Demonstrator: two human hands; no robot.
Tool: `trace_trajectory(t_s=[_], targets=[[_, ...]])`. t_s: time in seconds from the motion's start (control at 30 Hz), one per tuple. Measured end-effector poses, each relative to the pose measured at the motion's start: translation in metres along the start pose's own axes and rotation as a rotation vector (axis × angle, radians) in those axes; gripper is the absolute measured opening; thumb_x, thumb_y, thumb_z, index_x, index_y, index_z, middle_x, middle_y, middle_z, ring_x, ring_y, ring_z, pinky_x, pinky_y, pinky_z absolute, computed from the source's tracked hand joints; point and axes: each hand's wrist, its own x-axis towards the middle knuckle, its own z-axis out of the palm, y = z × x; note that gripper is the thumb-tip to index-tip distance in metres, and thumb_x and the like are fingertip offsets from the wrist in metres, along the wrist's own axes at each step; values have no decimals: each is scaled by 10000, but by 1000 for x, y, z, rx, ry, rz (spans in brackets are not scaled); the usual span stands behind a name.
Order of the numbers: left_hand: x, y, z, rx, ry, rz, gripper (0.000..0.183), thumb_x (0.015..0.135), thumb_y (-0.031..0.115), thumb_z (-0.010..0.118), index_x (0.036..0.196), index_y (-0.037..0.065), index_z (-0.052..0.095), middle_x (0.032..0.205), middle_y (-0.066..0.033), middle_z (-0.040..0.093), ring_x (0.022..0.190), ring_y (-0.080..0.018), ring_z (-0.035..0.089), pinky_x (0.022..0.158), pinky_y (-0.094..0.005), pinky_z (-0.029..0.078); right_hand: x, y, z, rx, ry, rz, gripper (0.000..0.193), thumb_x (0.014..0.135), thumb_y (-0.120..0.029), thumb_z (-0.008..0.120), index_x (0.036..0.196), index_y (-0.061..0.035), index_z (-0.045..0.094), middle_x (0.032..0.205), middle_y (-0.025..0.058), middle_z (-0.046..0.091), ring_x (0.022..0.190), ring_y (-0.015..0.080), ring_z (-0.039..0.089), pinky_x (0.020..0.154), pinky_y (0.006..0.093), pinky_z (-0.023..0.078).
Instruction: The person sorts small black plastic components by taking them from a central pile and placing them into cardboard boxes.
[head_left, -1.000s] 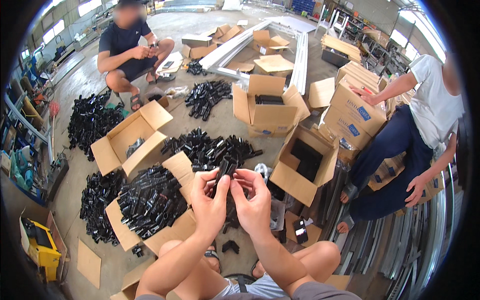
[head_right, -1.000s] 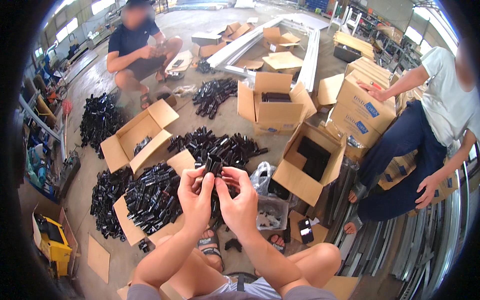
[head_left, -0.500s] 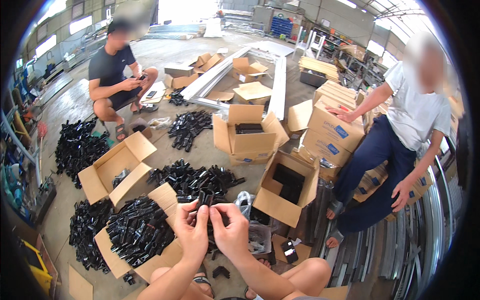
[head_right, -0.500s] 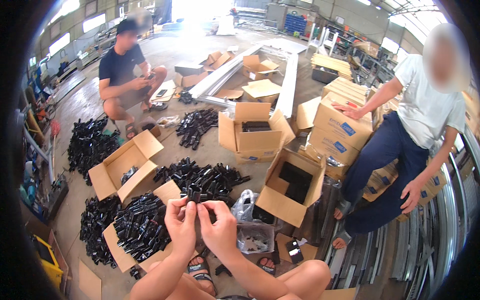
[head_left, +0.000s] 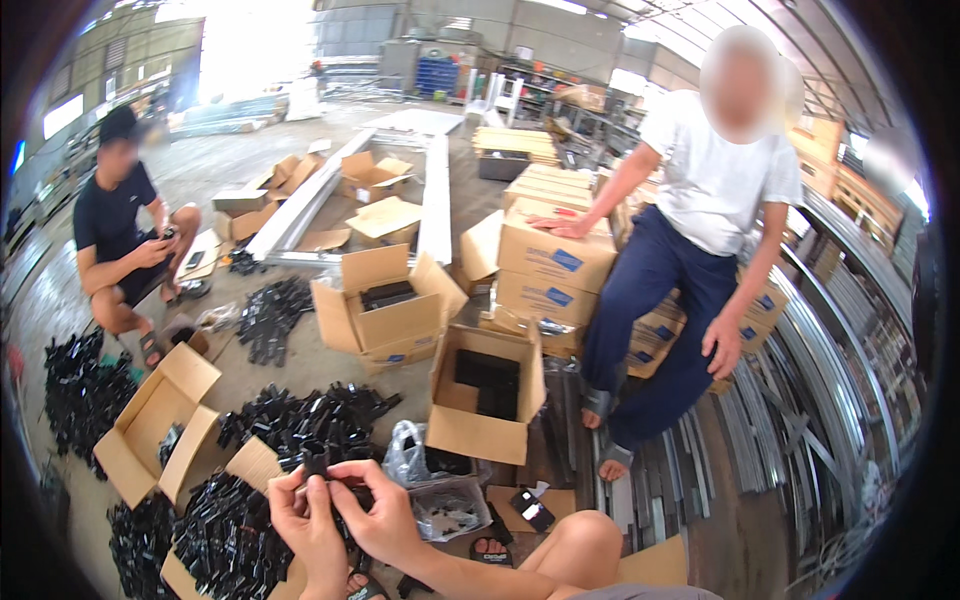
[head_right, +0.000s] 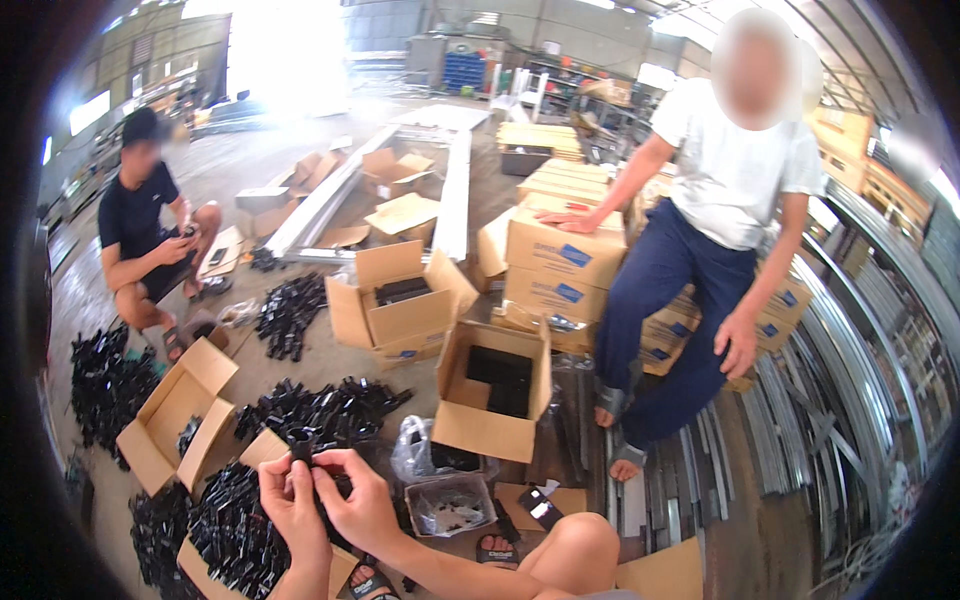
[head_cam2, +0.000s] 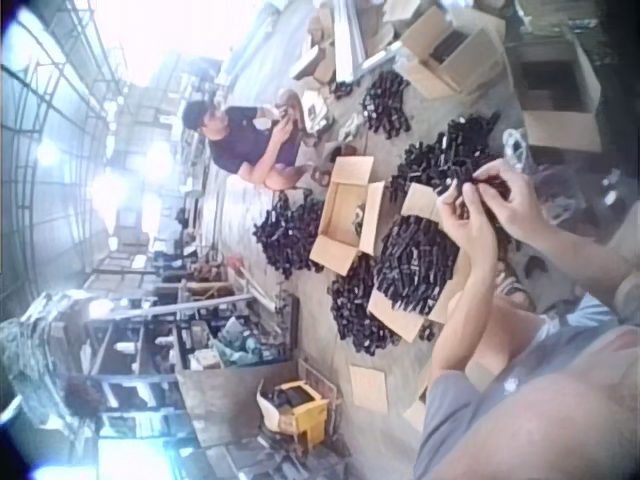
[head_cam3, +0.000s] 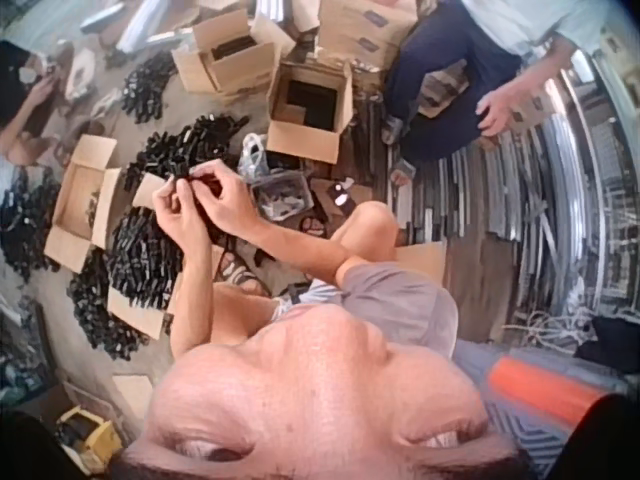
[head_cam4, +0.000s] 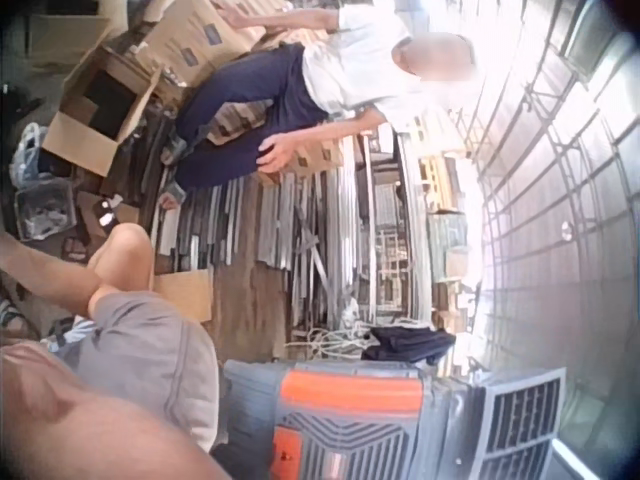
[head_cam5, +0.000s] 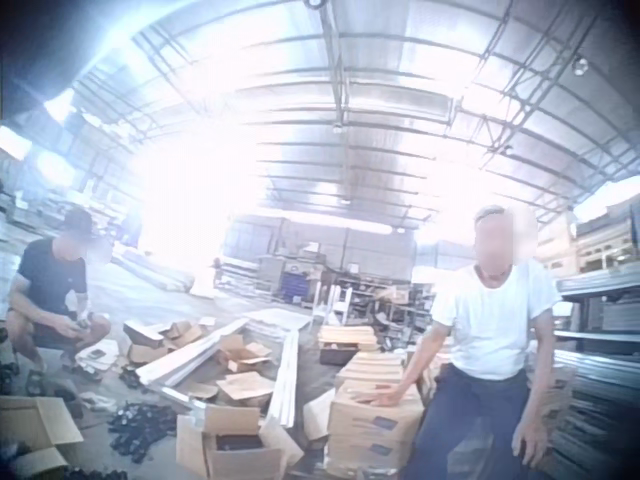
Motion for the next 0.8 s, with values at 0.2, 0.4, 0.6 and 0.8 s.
trace_trajectory(t_s=[0.2, 0.4, 0.6, 0.8], targets=[[2, -1, -1, 47, -24, 3, 94, 1053, 119, 575, 1050, 38, 528, 940, -10, 587, 851, -60, 544, 744, -228, 441, 2, -12, 1, -73, 38, 51, 257, 972, -218, 685, 1074, 16, 653, 985, 142, 717, 925, 253, 721, 802, 343, 553], [4, -4, -4, 53, -21, -15, 86, 1057, 119, 567, 1041, 52, 516, 937, -6, 572, 851, -63, 532, 747, -232, 438, 2, -6, -3, -137, -72, 67, 249, 982, -167, 665, 1148, 12, 617, 1000, 138, 720, 950, 232, 721, 820, 329, 557], [4, -1, -1, 50, -28, 2, 75, 1056, 109, 562, 1045, 50, 517, 945, -11, 573, 856, -65, 536, 754, -235, 442, 2, -3, 0, 17, -3, 19, 237, 977, -163, 683, 1146, -3, 638, 1036, 123, 728, 951, 197, 715, 849, 310, 546], [2, -2, -2, 45, -44, 12, 75, 1053, 106, 568, 1064, 43, 529, 965, -17, 586, 876, -71, 548, 778, -237, 446, 3, -6, -2, -47, -44, 82, 237, 996, -203, 651, 1093, 12, 627, 1009, 146, 711, 972, 231, 710, 841, 332, 546]])
